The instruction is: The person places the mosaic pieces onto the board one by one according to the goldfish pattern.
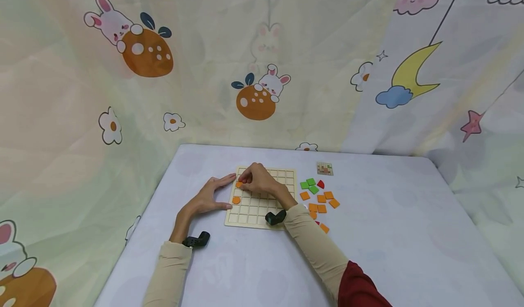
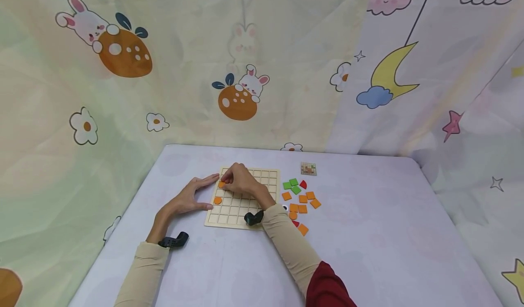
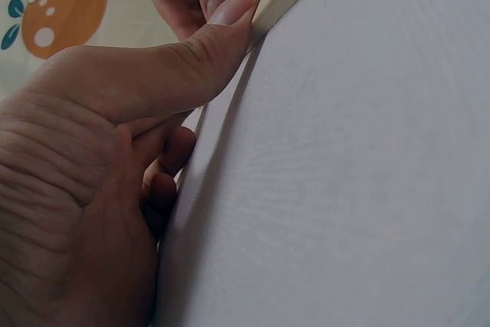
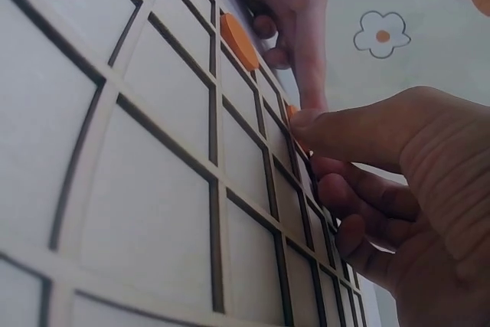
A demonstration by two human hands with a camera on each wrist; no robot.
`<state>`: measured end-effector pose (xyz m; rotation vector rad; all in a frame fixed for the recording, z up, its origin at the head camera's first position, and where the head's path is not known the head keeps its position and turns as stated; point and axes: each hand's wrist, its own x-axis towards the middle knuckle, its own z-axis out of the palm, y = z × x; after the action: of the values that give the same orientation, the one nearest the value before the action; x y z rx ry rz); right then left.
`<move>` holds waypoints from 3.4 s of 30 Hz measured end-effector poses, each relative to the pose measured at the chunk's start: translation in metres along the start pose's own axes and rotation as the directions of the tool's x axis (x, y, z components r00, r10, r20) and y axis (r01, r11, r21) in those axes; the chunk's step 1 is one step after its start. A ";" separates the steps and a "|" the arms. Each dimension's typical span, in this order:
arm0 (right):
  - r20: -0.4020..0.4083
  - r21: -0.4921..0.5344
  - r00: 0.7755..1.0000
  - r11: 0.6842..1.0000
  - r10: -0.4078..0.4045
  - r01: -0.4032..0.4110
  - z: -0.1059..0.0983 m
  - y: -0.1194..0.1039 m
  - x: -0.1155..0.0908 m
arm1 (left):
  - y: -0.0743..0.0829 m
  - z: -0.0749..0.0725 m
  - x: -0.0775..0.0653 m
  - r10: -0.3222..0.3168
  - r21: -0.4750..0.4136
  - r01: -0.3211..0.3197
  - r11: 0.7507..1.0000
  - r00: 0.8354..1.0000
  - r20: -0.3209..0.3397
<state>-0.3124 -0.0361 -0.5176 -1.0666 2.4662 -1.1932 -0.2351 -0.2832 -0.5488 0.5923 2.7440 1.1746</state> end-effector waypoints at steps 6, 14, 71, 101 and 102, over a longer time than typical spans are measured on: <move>0.010 -0.020 1.000 1.000 -0.022 0.022 -0.006 -0.002 -0.007 | 0.000 -0.001 0.000 0.022 0.000 -0.022 1.000 1.000 -0.001; 0.014 -0.088 0.999 0.996 -0.031 0.032 -0.026 -0.007 -0.019 | 0.000 -0.001 0.001 0.062 0.012 -0.062 0.998 0.998 -0.002; -0.046 -0.081 0.981 0.978 0.189 -0.192 -0.114 0.033 -0.150 | -0.002 -0.001 0.002 0.071 0.018 -0.071 0.997 0.997 -0.002; 0.133 -0.029 0.961 0.970 0.244 -0.242 -0.115 0.038 -0.194 | -0.005 -0.001 0.003 0.055 0.013 -0.055 0.998 0.998 0.002; 0.135 -0.029 0.961 0.970 0.242 -0.240 -0.114 0.037 -0.194 | -0.005 -0.001 0.003 0.057 0.014 -0.057 0.998 0.998 0.003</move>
<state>-0.2446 0.1806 -0.4950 -0.7923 2.4153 -0.9978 -0.2394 -0.2857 -0.5514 0.6777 2.7528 1.1657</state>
